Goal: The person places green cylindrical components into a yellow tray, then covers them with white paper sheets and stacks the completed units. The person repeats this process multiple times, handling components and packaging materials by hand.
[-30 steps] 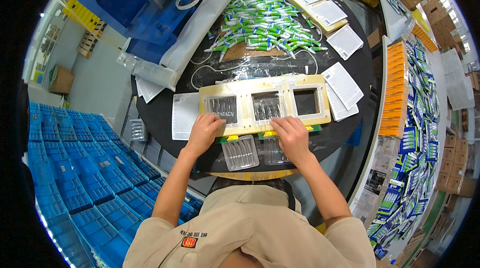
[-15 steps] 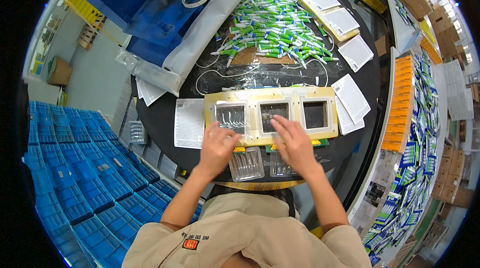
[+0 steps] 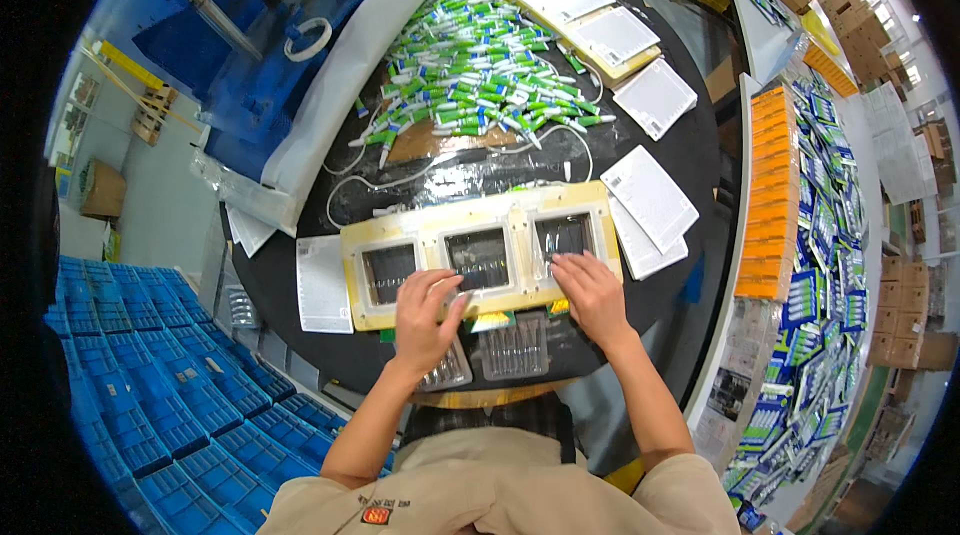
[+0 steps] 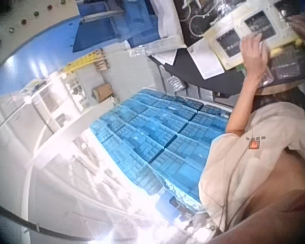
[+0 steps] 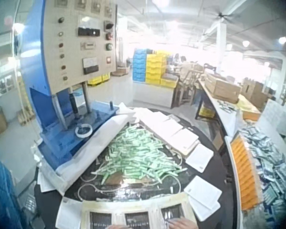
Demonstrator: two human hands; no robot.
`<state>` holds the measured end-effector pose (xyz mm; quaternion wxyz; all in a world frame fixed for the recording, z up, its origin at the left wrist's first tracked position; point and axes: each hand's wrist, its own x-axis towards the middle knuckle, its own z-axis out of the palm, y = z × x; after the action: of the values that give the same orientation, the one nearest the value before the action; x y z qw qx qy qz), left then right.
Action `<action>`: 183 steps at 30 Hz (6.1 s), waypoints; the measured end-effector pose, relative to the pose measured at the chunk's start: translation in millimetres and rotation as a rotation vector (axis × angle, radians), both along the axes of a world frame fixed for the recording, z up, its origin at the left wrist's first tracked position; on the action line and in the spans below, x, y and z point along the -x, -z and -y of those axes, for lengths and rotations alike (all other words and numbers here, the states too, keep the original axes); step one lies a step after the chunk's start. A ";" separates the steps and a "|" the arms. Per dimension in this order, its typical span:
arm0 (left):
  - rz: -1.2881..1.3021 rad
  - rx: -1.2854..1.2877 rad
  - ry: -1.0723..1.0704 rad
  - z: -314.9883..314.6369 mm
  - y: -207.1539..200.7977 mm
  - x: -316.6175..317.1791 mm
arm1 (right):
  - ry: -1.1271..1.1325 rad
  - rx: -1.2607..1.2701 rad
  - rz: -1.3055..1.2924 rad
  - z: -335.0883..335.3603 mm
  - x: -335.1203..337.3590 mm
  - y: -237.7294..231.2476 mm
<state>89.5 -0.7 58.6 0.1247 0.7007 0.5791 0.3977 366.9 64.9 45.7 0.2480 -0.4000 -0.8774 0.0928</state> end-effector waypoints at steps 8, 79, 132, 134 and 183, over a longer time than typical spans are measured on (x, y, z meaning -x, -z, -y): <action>-0.167 0.021 -0.200 -63.6 1.8 76.6 | 0.035 -0.231 0.113 6.6 -12.1 9.6; -0.105 0.052 -0.186 38.5 32.9 104.1 | -0.508 -0.201 0.015 -1.3 226.9 16.4; -0.262 0.210 -0.396 -277.6 58.2 171.6 | 0.130 0.079 0.101 -181.4 263.9 19.5; -0.204 0.407 -0.350 -279.9 57.8 171.0 | 0.155 0.150 0.075 -157.6 250.3 15.3; -0.509 0.313 -0.062 19.9 41.6 68.7 | 0.243 0.398 -0.813 -22.4 129.1 -3.1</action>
<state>20.7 -20.6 17.0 0.0697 0.7322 0.6670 0.1189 237.8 87.3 48.8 0.4993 -0.4709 -0.6210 0.3786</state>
